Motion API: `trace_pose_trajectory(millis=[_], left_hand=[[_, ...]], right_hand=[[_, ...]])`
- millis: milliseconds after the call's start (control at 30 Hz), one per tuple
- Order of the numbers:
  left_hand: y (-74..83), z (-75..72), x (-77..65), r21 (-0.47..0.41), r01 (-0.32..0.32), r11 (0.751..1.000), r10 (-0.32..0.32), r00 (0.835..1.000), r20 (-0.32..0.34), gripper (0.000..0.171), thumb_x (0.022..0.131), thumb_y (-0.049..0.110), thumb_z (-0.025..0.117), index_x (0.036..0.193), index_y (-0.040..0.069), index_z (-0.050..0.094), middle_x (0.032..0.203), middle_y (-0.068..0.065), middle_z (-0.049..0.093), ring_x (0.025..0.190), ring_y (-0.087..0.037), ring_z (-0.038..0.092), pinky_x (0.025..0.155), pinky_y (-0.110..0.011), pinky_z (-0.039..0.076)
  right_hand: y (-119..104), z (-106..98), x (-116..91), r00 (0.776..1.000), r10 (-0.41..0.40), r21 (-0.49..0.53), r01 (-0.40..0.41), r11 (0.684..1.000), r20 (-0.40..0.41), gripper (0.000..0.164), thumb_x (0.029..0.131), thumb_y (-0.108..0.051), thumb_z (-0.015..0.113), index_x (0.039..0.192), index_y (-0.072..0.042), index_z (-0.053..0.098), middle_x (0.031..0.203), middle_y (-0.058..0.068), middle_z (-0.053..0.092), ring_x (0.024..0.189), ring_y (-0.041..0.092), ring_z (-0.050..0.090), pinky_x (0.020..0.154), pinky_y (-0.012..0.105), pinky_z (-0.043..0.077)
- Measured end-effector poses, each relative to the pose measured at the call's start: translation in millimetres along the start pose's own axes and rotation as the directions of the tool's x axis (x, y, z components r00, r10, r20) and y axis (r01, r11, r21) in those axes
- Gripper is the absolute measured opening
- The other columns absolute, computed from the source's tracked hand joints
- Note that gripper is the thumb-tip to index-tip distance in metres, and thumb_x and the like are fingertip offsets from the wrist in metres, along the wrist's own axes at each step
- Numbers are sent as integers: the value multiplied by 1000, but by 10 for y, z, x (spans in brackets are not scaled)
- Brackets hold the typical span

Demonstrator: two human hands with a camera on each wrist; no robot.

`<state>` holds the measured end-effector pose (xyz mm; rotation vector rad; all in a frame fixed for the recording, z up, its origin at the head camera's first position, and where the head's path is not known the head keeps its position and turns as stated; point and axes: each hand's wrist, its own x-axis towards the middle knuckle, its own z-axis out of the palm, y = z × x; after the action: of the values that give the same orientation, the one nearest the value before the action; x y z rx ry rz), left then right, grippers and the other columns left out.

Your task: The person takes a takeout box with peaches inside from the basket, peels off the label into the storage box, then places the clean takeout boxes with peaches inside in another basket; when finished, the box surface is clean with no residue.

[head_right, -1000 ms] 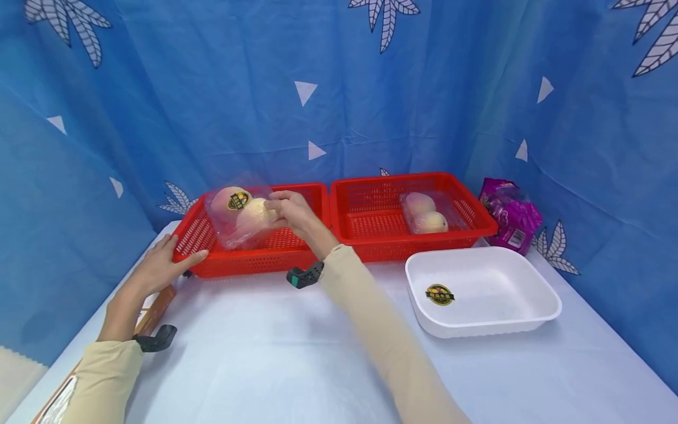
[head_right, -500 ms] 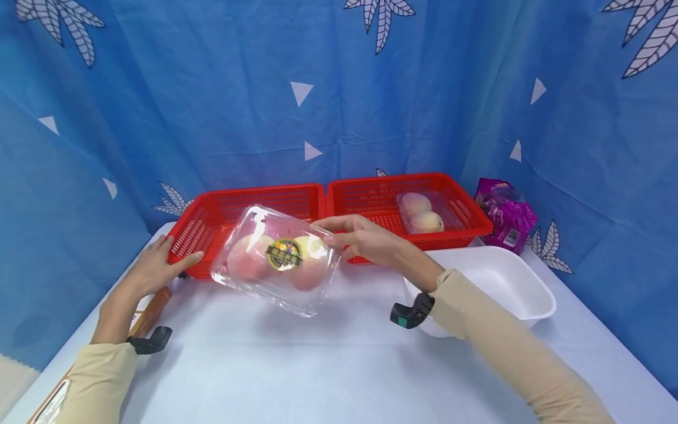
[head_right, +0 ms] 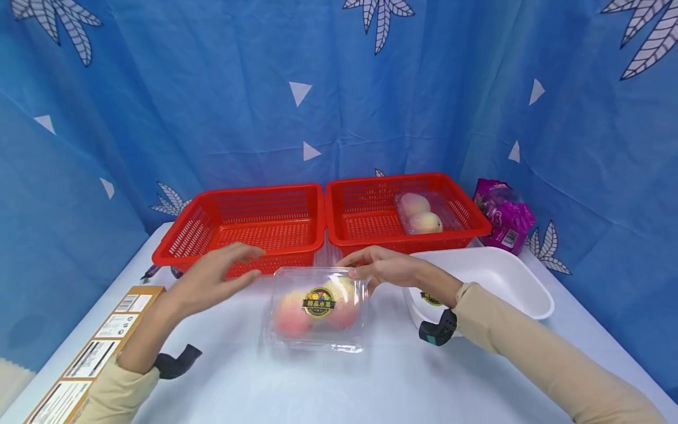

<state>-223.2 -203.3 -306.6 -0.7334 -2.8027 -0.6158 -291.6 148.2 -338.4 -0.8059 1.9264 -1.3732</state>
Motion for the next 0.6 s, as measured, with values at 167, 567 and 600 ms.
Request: trace_pose_trajectory(millis=[167,567,600], left_hand=[[239,348,43,-19,-88,996,90,986,142,58,83,43,71,136,24,54,131,3,57,119,-18,53,92,-45,51],[103,664,80,-79,18,997,1,974,228,84,79,67,62,149,28,36,153,-2,34,139,-28,32,103,-60,37],[102,671,84,-77,17,997,1,975,224,86,78,68,61,149,27,36,152,-2,35,138,-27,34,102,-59,38]], right_hand=[[91,25,33,986,53,-52,-62,997,-157,44,93,-11,55,135,4,50,133,19,53,109,27,54,77,38,56],[-101,316,47,967,-180,-689,6,725,-182,36,92,-20,63,125,-7,63,120,9,62,112,25,54,92,43,50],[-118,354,65,962,-204,-722,9,692,-183,34,92,-20,64,122,-7,65,117,7,62,110,23,54,92,41,50]])
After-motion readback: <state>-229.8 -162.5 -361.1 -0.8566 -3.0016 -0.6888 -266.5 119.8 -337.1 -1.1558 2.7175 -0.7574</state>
